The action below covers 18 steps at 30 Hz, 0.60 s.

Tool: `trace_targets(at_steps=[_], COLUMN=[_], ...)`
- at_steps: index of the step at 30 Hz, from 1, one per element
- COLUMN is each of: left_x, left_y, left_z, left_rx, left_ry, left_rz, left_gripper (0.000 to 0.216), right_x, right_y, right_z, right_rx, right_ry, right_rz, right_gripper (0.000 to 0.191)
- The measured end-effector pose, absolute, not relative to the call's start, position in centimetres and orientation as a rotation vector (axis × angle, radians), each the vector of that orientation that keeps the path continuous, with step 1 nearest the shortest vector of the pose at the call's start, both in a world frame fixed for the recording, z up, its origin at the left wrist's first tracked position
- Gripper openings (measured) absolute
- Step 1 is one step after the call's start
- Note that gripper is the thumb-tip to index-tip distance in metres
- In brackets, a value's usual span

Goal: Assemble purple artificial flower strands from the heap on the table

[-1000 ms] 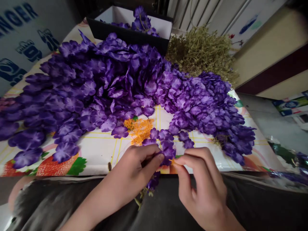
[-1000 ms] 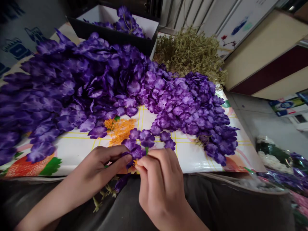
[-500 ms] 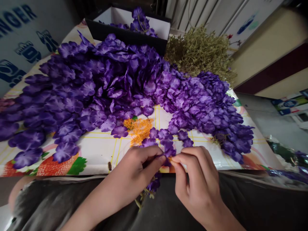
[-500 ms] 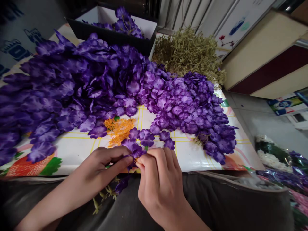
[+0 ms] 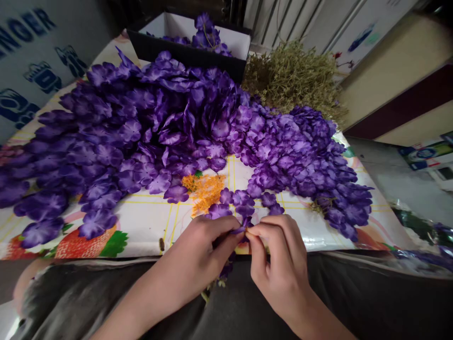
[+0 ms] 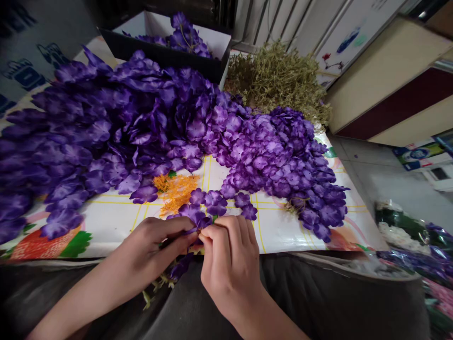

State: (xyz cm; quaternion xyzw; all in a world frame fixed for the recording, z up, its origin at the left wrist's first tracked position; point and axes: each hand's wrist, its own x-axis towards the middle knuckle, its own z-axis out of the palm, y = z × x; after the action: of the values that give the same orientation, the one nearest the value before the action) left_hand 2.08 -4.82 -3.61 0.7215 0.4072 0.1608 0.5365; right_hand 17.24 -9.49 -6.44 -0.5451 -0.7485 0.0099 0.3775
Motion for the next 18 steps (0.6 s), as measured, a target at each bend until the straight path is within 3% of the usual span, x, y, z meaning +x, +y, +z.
trace_targets(at_steps=[4, 8, 14, 18], left_x=[1.8, 1.5, 1.3, 1.1], left_y=[-5.0, -5.0, -4.9, -4.8], left_z=[-3.9, -4.0, -4.2, -4.1], left_rx=[1.812, 1.882, 1.996, 2.075], left_ry=[0.955, 0.91, 0.854, 0.863], left_rz=[0.355, 0.363, 0.354, 0.329], left_gripper=[0.022, 0.019, 0.016, 0.017], right_x=[17.2, 17.7, 18.9, 19.5], right_y=[-9.4, -9.5, -9.4, -8.7], right_z=[-6.8, -6.8, -6.0, -5.1], right_rx=[-1.368, -1.313, -1.232, -1.201], right_ry=[-1.799, -1.721, -1.334, -1.29], right_rz=[0.184, 0.591, 1.287, 1.471], right_gripper=[0.019, 0.02, 0.045, 0.02])
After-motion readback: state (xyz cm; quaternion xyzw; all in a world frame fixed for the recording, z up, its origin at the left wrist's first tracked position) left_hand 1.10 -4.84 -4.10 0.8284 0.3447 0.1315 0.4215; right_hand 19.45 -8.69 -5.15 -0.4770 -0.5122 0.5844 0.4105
